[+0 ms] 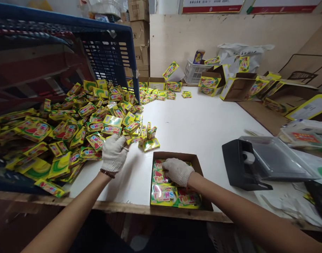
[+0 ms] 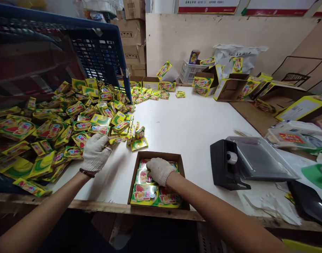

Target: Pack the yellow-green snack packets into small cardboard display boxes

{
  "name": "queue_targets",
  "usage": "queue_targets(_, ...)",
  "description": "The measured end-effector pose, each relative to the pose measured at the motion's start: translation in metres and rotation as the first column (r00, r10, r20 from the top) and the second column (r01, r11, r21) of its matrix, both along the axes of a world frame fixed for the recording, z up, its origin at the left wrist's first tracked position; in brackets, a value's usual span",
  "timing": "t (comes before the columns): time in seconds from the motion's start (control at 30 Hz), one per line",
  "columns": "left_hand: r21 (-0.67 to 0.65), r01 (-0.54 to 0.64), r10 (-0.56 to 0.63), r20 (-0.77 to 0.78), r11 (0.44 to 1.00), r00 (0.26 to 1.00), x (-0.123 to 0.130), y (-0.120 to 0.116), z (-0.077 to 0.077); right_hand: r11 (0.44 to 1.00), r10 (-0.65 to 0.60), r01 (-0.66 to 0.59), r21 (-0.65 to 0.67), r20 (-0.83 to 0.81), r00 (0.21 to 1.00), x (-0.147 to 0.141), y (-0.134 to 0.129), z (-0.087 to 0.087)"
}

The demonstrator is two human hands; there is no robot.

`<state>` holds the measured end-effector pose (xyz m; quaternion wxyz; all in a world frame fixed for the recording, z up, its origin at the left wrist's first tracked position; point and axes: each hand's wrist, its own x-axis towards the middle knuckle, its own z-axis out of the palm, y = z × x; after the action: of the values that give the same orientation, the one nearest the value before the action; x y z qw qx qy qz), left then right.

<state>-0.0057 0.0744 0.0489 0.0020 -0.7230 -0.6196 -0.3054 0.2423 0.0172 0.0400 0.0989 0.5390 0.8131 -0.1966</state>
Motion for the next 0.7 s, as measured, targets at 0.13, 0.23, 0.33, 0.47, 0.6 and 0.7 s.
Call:
queue_targets(0.13,-0.247,0.154,0.09,0.756,0.957,0.649,0.038,-0.036,0.009,0.975,-0.211,0.218,-0.033,-0.426,0.88,-0.001,-0.008,0.004)
queue_targets(0.23,-0.335,0.447,0.171,0.914,0.829,0.369,0.07,-0.061,0.008,0.932,-0.342,0.297,-0.209,-0.784,0.519,-0.005,-0.014,0.016)
queue_targets(0.33,-0.338,0.511,0.048,0.865,0.791,0.499,0.084,-0.079,0.006,0.933,-0.324,0.295,-0.208,-0.841,0.432,0.003,-0.011,0.029)
queue_targets(0.47,-0.09,0.373,-0.289,0.474,0.924,0.831,0.073,-0.09,0.004,0.93,-0.257,0.366,0.037,-0.648,0.717,0.027,0.003,0.032)
queue_targets(0.6,-0.017,0.504,-0.504,0.0,0.863,0.863,0.073,-0.096,-0.001,0.961,-0.107,0.172,0.214,-0.285,0.952,0.028,0.013,0.018)
queue_targets(0.7,-0.081,0.568,-0.571,-0.199,0.819,0.796,0.085,-0.099,-0.004,0.972,-0.027,0.066,0.224,-0.174,0.984,0.016,0.016,0.001)
